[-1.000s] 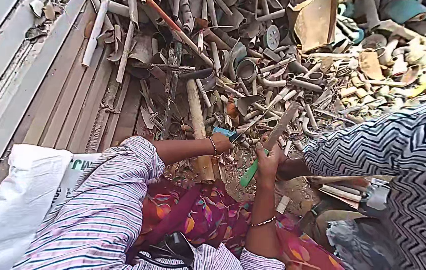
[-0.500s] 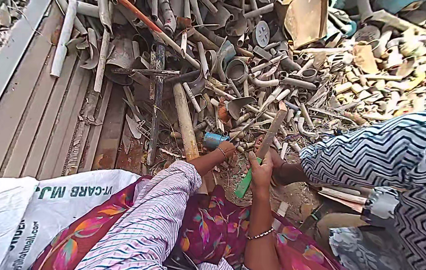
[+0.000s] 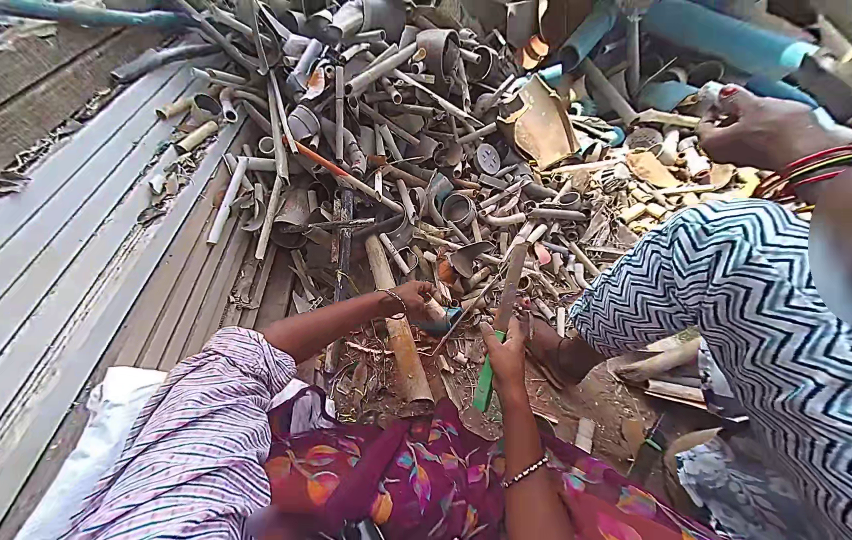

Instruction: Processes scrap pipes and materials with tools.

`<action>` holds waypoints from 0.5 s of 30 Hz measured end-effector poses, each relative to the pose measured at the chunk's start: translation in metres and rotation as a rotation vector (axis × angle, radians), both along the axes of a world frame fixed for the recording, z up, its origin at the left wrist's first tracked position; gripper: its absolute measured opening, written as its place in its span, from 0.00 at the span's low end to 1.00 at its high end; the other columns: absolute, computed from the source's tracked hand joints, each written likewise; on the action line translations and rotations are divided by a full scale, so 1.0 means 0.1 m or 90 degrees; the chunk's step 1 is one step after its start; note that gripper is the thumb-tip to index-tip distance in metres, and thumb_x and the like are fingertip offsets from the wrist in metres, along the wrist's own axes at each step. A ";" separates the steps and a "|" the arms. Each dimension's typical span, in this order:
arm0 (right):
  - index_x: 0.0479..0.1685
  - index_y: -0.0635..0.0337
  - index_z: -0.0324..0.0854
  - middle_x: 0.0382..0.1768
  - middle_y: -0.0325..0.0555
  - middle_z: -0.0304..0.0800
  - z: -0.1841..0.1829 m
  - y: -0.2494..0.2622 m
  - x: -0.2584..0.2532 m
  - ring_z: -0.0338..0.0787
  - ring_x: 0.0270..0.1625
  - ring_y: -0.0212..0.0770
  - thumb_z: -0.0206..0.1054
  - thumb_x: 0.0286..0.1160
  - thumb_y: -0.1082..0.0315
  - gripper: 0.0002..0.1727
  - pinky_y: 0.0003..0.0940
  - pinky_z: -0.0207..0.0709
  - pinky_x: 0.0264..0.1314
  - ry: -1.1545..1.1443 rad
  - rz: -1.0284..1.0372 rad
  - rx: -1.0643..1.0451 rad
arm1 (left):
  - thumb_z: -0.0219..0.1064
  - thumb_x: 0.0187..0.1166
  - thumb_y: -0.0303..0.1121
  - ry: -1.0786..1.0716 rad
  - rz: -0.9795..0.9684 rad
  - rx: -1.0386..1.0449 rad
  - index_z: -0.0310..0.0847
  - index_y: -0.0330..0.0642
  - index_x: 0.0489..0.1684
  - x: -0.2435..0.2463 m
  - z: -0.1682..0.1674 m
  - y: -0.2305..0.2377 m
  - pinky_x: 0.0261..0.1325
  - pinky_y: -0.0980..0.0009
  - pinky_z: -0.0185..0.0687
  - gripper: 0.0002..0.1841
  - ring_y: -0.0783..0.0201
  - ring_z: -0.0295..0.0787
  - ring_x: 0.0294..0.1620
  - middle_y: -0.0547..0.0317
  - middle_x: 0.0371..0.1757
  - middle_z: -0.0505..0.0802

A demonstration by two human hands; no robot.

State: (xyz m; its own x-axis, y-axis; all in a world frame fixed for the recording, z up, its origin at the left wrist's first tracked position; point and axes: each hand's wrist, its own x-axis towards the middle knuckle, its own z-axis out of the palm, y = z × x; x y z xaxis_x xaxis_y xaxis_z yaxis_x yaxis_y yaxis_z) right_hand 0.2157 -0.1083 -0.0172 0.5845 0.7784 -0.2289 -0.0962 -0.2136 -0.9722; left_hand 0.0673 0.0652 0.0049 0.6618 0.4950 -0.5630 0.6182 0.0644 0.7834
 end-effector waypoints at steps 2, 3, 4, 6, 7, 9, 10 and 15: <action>0.76 0.70 0.70 0.41 0.51 0.81 0.04 -0.07 -0.11 0.76 0.26 0.32 0.62 0.85 0.72 0.23 0.29 0.75 0.29 -0.029 0.005 0.003 | 0.59 0.73 0.07 -0.031 0.039 -0.030 0.71 0.26 0.65 -0.17 0.22 -0.16 0.52 0.67 0.86 0.21 0.64 0.87 0.43 0.46 0.49 0.87; 0.77 0.69 0.69 0.42 0.52 0.81 0.07 -0.11 -0.19 0.77 0.27 0.33 0.62 0.86 0.70 0.24 0.31 0.75 0.31 -0.049 0.014 -0.001 | 0.57 0.75 0.07 -0.044 0.063 -0.045 0.69 0.26 0.67 -0.24 0.30 -0.24 0.53 0.66 0.87 0.21 0.64 0.89 0.43 0.44 0.51 0.87; 0.79 0.69 0.68 0.45 0.55 0.83 0.12 -0.15 -0.27 0.79 0.31 0.36 0.61 0.87 0.69 0.25 0.35 0.77 0.37 -0.072 0.031 -0.008 | 0.56 0.77 0.09 -0.050 0.084 -0.045 0.68 0.27 0.69 -0.31 0.34 -0.31 0.54 0.66 0.88 0.21 0.63 0.89 0.44 0.43 0.52 0.87; 0.80 0.72 0.67 0.52 0.62 0.86 0.20 -0.23 -0.44 0.85 0.42 0.44 0.61 0.86 0.69 0.26 0.43 0.79 0.50 -0.128 0.078 -0.007 | 0.62 0.79 0.14 -0.019 0.088 0.013 0.69 0.26 0.71 -0.41 0.36 -0.42 0.55 0.67 0.86 0.21 0.62 0.88 0.45 0.41 0.55 0.86; 0.81 0.72 0.65 0.54 0.65 0.87 0.21 -0.26 -0.53 0.87 0.47 0.50 0.61 0.86 0.69 0.27 0.48 0.80 0.54 -0.150 0.106 -0.012 | 0.66 0.79 0.18 0.017 0.076 0.061 0.70 0.27 0.71 -0.47 0.32 -0.44 0.57 0.66 0.85 0.21 0.61 0.88 0.47 0.40 0.57 0.86; 0.85 0.70 0.60 0.56 0.67 0.87 0.20 -0.30 -0.67 0.90 0.49 0.56 0.61 0.86 0.69 0.30 0.52 0.81 0.55 -0.185 0.155 -0.045 | 0.72 0.77 0.23 0.090 0.051 0.146 0.75 0.28 0.71 -0.56 0.20 -0.47 0.65 0.60 0.82 0.23 0.54 0.88 0.55 0.36 0.63 0.87; 0.87 0.69 0.58 0.60 0.69 0.86 0.20 -0.32 -0.72 0.90 0.54 0.59 0.61 0.87 0.69 0.32 0.55 0.80 0.60 -0.198 0.185 -0.071 | 0.73 0.76 0.24 0.117 0.037 0.171 0.76 0.28 0.71 -0.61 0.15 -0.49 0.68 0.57 0.79 0.24 0.51 0.87 0.59 0.36 0.64 0.86; 0.87 0.73 0.57 0.73 0.74 0.78 0.11 -0.40 -0.90 0.84 0.71 0.67 0.58 0.86 0.74 0.31 0.58 0.74 0.75 -0.304 0.203 -0.022 | 0.69 0.77 0.20 0.146 0.016 0.217 0.75 0.30 0.74 -0.78 -0.05 -0.57 0.73 0.48 0.75 0.24 0.41 0.86 0.65 0.32 0.68 0.85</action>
